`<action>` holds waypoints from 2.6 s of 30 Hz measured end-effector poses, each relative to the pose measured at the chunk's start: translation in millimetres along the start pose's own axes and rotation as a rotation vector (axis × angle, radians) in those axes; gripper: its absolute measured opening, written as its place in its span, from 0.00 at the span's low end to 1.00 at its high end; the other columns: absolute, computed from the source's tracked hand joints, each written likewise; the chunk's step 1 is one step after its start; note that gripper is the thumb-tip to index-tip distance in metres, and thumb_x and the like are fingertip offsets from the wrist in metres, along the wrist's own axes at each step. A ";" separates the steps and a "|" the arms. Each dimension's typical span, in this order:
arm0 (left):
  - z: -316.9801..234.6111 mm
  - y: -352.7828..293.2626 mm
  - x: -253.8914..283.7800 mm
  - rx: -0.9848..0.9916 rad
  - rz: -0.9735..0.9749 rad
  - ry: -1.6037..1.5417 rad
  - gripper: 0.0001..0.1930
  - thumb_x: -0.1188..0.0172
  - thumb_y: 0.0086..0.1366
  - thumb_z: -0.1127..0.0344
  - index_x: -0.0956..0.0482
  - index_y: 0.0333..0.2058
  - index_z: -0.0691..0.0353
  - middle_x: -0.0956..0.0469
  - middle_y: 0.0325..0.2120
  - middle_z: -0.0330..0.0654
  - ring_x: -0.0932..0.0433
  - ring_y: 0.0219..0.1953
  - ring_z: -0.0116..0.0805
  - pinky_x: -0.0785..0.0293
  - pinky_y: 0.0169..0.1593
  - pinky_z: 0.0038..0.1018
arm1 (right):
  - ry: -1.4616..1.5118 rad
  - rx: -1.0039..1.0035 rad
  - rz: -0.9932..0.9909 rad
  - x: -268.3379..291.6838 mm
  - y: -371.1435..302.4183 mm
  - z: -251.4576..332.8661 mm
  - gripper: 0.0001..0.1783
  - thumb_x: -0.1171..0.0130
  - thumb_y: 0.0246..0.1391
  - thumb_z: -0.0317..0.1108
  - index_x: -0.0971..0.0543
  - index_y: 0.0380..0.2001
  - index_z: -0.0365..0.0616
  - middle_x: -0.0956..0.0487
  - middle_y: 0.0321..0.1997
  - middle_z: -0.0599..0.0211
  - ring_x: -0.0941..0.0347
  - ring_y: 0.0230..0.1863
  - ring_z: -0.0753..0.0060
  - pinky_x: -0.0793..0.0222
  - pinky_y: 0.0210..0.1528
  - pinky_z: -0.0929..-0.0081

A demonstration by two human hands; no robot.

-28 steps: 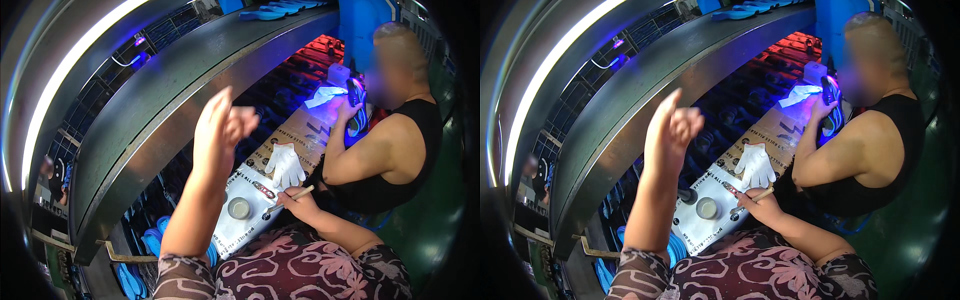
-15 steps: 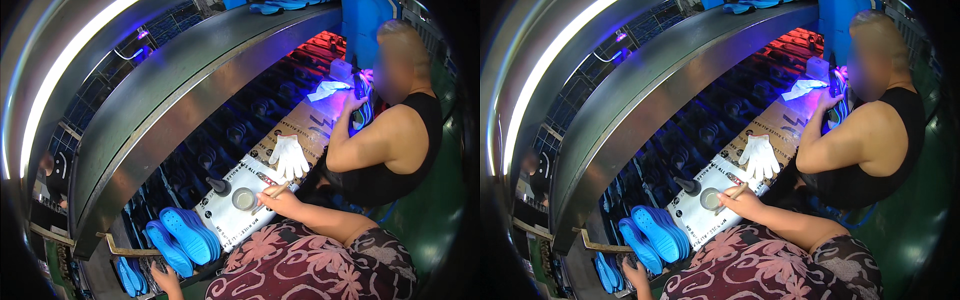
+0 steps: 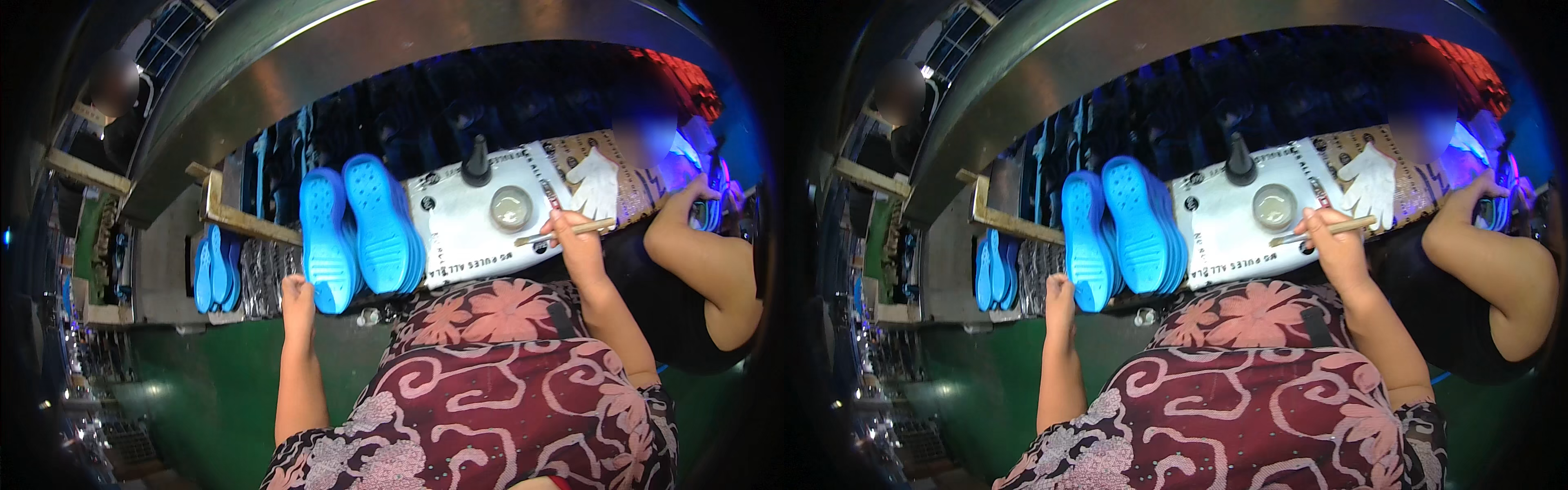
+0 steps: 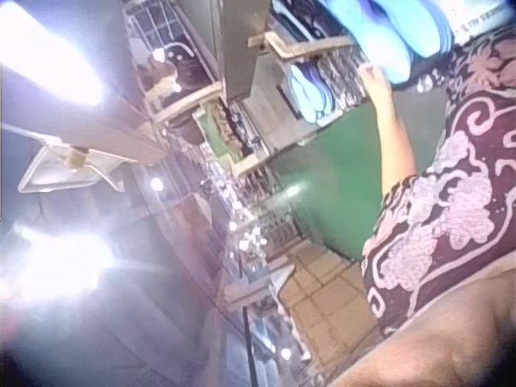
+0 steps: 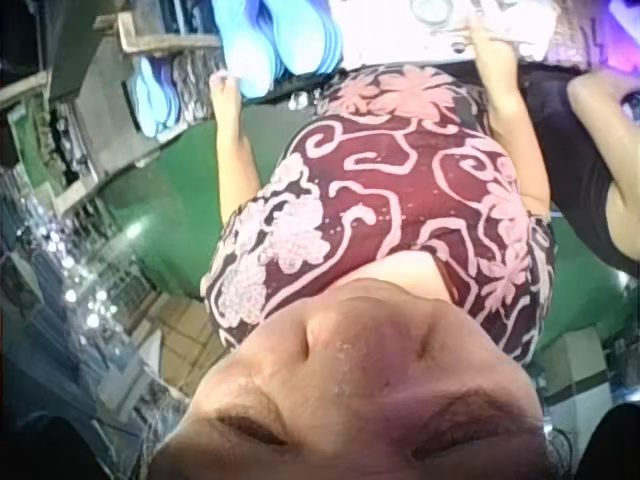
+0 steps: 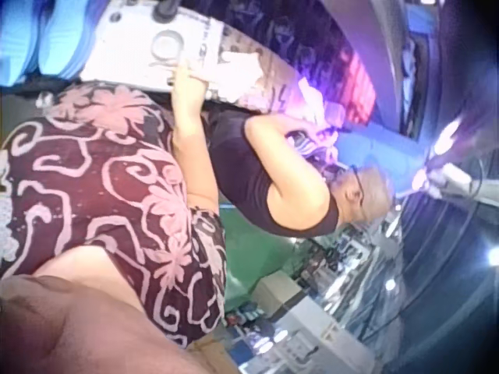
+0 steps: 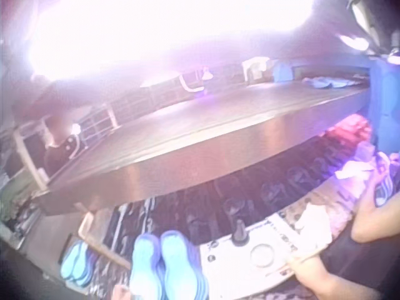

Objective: The person repeatedly picks up shoe insoles, applies liquid adhesive to them using a handheld brush dipped into a dish, and places the insoles onto an overhead conveyor belt.

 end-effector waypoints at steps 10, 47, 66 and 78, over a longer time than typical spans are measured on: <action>-89.1 -65.9 -84.4 0.061 0.245 -0.951 0.24 0.43 0.58 0.53 0.34 0.49 0.60 0.25 0.38 0.42 0.23 0.34 0.36 0.24 0.31 0.29 | -0.004 0.044 0.099 -21.4 7.9 20.3 0.17 0.47 0.60 0.40 0.21 0.24 0.39 0.25 0.21 0.71 0.34 0.23 0.84 0.38 0.28 0.85; -199.2 -99.7 -150.1 -0.515 0.295 -0.413 0.15 0.43 0.50 0.78 0.30 0.39 0.70 0.24 0.31 0.44 0.25 0.33 0.30 0.29 0.41 0.26 | -0.407 0.828 0.226 -88.3 -19.6 125.1 0.13 0.42 0.50 0.35 0.24 0.14 0.43 0.26 0.16 0.68 0.31 0.22 0.66 0.37 0.40 0.68; -228.3 -119.2 -144.6 -0.888 0.158 -0.455 0.10 0.42 0.46 0.81 0.25 0.31 0.70 0.23 0.26 0.44 0.24 0.28 0.31 0.29 0.34 0.24 | -0.387 0.862 0.229 -88.7 -30.4 127.9 0.13 0.38 0.47 0.32 0.25 0.12 0.44 0.27 0.14 0.68 0.32 0.19 0.65 0.35 0.39 0.66; -226.6 -118.7 -152.2 -1.052 0.196 -0.318 0.15 0.43 0.53 0.81 0.29 0.41 0.70 0.25 0.37 0.45 0.25 0.38 0.32 0.29 0.43 0.25 | -0.449 0.932 0.135 -78.7 -26.0 142.7 0.13 0.40 0.48 0.32 0.25 0.13 0.44 0.29 0.14 0.68 0.32 0.19 0.65 0.39 0.32 0.71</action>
Point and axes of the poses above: each hand's wrist, its own y-axis towards the middle knuckle, its own x-axis out of the back of the hand, z = x × y, the point moved 10 cm from there along y, towards the middle knuckle
